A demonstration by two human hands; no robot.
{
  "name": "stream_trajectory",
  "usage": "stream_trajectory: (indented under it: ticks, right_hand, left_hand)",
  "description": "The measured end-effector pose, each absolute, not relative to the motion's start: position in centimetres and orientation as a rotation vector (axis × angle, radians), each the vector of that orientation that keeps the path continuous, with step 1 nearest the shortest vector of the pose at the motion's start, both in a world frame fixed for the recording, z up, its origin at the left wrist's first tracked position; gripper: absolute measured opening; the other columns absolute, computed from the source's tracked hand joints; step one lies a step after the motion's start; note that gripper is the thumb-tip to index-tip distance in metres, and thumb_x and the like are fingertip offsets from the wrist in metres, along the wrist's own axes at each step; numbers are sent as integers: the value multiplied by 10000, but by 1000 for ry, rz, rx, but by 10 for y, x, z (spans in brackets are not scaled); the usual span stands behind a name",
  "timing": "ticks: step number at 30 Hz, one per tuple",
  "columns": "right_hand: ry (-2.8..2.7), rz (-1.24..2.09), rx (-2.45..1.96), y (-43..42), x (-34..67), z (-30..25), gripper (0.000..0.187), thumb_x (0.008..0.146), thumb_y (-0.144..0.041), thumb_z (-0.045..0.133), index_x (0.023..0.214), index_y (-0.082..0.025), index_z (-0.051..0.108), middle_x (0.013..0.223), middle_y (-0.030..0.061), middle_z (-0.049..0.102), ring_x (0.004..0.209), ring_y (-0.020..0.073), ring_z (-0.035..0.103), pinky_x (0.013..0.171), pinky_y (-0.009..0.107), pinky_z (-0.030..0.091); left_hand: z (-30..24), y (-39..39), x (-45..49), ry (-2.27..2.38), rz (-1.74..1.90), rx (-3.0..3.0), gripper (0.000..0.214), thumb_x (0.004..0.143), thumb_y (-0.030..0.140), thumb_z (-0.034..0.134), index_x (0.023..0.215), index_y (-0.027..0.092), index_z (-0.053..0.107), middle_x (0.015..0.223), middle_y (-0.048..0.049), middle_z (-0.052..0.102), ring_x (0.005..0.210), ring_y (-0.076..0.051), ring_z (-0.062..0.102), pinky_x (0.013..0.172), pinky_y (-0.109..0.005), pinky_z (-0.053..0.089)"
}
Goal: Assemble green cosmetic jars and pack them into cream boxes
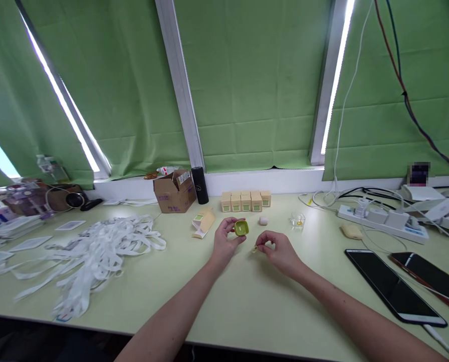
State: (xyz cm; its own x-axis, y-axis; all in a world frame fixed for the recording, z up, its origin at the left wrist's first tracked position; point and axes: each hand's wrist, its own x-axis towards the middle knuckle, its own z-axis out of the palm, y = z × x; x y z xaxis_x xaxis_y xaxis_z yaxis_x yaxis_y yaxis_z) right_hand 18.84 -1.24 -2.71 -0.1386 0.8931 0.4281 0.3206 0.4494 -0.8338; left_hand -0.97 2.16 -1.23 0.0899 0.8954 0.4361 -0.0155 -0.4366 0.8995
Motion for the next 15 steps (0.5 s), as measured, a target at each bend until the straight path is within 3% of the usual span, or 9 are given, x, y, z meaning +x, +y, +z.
stream_trajectory:
  ticks: [5,15]
  right_hand:
    - [-1387,1108,-763,-17,188,-13,300,813,-448,754,1002,-215,741,838,35,690,747,182,641,651,320,502]
    - [-1231,1155,-767,-21,189,-1,421,778,-597,803,900,-198,746,714,25,669,608,159,620,530,289,451]
  left_hand:
    - [-11,18,-8,884,1404,1624,492,671,160,829,1080,218,561,1258,-124,741,1153,-281,695,992,-433,480]
    - [-6,3,1,901,1313,1740,482,692,139,833,1099,224,588,1207,-101,734,1156,-271,684,1008,-454,505]
